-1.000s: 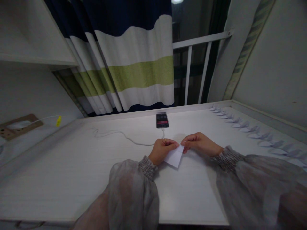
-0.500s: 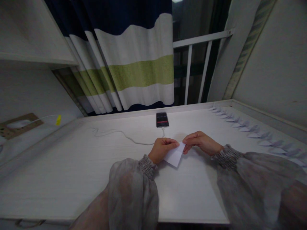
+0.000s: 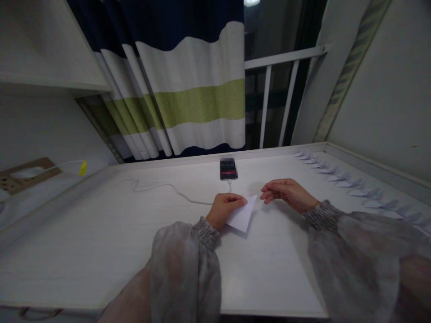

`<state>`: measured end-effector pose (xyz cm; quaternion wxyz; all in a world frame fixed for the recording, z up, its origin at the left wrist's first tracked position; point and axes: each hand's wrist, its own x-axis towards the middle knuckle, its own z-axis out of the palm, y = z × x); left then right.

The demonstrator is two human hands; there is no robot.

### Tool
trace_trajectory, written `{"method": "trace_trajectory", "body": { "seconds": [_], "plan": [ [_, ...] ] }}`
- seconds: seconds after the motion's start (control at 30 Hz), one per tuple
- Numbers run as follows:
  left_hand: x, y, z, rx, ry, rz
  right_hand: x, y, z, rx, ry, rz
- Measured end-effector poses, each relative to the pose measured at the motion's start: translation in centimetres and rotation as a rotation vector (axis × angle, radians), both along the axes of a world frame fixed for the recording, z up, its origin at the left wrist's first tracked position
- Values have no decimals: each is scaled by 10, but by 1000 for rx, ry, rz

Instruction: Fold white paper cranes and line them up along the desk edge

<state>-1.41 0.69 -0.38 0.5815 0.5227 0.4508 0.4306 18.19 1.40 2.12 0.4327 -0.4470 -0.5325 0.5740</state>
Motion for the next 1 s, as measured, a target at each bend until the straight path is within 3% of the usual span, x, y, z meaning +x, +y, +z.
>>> {"method": "trace_trajectory", "body": {
  "seconds": [0.2,0.37,0.57,0.63,0.8,1.0],
  "plan": [
    [6,-4,-1,1,33,-72,-24,-10,-13,118,-182,130],
    [6,-4,-4,12,67,-107,-29,-14,-18,197,-327,169],
    [7,-4,-4,21,99,-110,-28,-19,-10,374,-617,156],
    [7,-4,-3,1,92,-120,-29,-21,-5,369,-604,166],
    [3,-2,0,-39,62,-106,-17,-12,2,189,-407,189],
    [-6,4,0,-42,17,9,10,10,-1,207,-223,-80]
  ]
}}
